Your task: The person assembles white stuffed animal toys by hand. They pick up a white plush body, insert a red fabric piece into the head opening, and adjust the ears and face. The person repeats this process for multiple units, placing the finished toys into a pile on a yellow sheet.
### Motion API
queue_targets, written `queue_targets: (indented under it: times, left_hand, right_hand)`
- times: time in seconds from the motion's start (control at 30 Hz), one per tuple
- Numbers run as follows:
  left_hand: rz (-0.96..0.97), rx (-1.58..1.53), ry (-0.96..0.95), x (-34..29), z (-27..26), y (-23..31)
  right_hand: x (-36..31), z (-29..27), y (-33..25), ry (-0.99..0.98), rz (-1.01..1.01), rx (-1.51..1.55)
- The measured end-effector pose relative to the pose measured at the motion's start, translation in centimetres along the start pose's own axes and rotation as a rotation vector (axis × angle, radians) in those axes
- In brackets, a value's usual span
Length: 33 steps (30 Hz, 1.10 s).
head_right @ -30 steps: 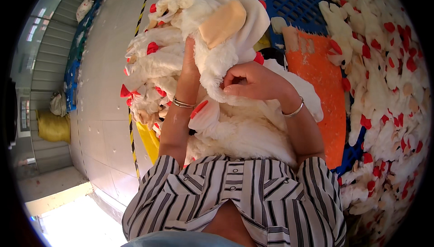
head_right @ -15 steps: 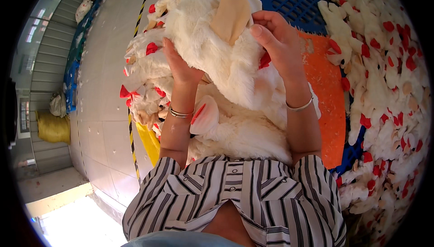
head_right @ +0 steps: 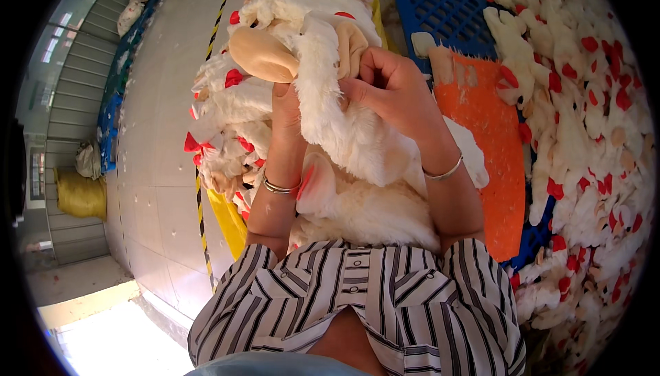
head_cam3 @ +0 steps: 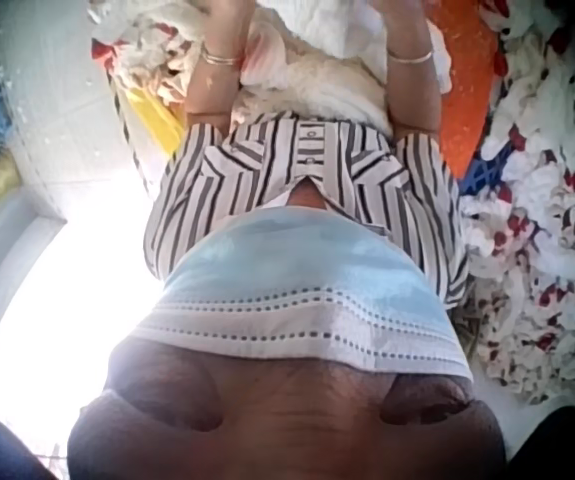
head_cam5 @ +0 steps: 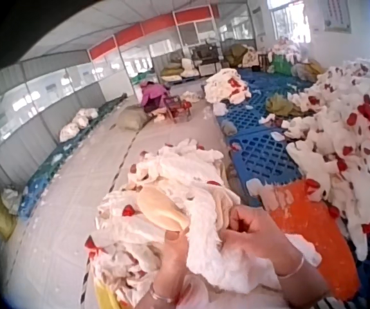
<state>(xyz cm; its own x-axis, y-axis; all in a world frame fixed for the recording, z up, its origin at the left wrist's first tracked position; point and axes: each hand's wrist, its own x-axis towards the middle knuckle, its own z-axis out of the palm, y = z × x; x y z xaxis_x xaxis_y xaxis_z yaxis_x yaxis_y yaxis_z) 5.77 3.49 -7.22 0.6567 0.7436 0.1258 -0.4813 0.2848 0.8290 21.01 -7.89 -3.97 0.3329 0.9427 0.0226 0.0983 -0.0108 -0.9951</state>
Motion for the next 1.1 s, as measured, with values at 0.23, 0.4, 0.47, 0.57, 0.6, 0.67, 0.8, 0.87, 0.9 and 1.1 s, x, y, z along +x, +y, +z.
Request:
queue_targets:
  times: [0.23, 0.4, 0.47, 0.57, 0.6, 0.67, 0.8, 0.87, 0.9, 1.1]
  left_hand:
    - [-0.065, 0.058, 0.041, -0.6, 0.6, 0.8]
    - [-0.027, 0.060, 0.121, -0.4, -0.9, 1.3]
    - [0.048, -0.228, 0.206, 0.8, -2.0, 1.7]
    - [0.198, -0.142, 0.315, 1.6, -2.5, 3.2]
    - [0.198, -0.157, 0.308, 2.0, -3.3, 3.5]
    - [0.171, -0.138, 0.358, 2.5, -4.8, 3.8]
    - [0.174, 0.072, 0.377, 2.7, -7.9, 3.2]
    - [0.162, -0.015, 0.429, 3.6, -7.9, 2.5]
    - [0.157, -0.058, 0.455, 3.8, -7.8, 2.3]
    - [0.282, 0.055, 0.399, 1.6, -4.3, 2.2]
  right_hand:
    - [-0.2, 2.1, 0.0, 0.178, -0.325, 0.034]
    - [-0.2, 1.0, 1.3, 0.148, -0.309, 0.019]
    - [-0.5, 0.6, 1.2, 0.329, -0.259, 0.055]
    - [-0.5, -0.3, 0.8, 0.519, -0.324, 0.002]
    - [-0.2, -0.8, 1.3, 0.586, -0.331, -0.012]
    - [-0.5, -1.9, 1.1, 0.629, -0.309, -0.031]
    - [-0.8, -3.5, 2.4, 0.605, -0.337, 0.341]
    - [-0.9, -2.9, 2.1, 0.621, -0.327, 0.554]
    - [-0.9, -2.5, 1.7, 0.643, -0.323, 0.600]
    - [-0.7, -3.0, -0.3, 0.613, -0.411, 0.655]
